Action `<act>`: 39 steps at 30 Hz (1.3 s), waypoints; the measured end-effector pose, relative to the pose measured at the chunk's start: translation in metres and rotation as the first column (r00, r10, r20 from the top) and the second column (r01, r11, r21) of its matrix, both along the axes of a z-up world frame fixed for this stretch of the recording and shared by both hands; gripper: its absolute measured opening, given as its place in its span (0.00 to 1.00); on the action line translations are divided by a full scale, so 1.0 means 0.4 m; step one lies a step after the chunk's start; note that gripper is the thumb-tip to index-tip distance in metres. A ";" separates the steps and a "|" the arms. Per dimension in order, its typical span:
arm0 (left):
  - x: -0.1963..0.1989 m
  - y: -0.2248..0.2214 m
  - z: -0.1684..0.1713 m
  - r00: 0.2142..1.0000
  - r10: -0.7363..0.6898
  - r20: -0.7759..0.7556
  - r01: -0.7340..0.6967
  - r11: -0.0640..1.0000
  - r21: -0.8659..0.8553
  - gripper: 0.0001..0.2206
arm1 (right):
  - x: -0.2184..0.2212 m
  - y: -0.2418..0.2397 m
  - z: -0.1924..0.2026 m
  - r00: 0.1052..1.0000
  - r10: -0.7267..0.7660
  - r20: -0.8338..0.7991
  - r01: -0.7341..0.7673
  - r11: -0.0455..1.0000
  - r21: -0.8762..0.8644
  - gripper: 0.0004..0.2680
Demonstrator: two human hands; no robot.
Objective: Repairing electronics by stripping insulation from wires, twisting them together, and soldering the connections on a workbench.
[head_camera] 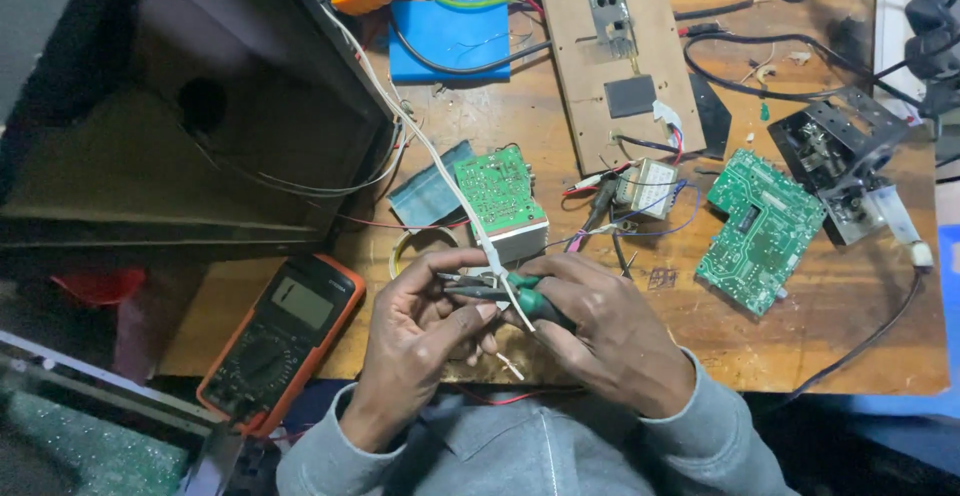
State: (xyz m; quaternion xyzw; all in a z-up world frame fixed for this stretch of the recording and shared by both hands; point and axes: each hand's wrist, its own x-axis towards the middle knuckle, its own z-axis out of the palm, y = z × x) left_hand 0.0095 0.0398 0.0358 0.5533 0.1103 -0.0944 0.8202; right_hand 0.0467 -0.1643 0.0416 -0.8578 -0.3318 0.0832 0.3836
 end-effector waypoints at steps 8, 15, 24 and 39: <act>0.005 0.017 0.007 0.996 0.017 -0.084 -0.025 0.995 -0.095 0.14 | 0.011 -0.016 0.015 1.000 0.008 -0.007 -0.008 1.000 -0.003 0.04; 0.004 0.003 -0.006 0.997 -0.019 -0.078 0.013 0.997 -0.072 0.13 | 0.014 -0.014 0.015 1.000 0.008 0.004 -0.008 1.000 -0.012 0.06; -0.004 -0.009 -0.008 1.000 -0.016 -0.014 0.016 1.000 0.000 0.11 | 0.015 -0.008 -0.015 0.997 0.011 0.071 -0.009 1.000 -0.029 0.09; 0.004 0.062 0.054 0.960 -0.194 0.200 0.055 0.836 0.547 0.17 | 0.036 -0.065 -0.081 0.972 -0.166 0.164 0.166 0.986 0.014 0.04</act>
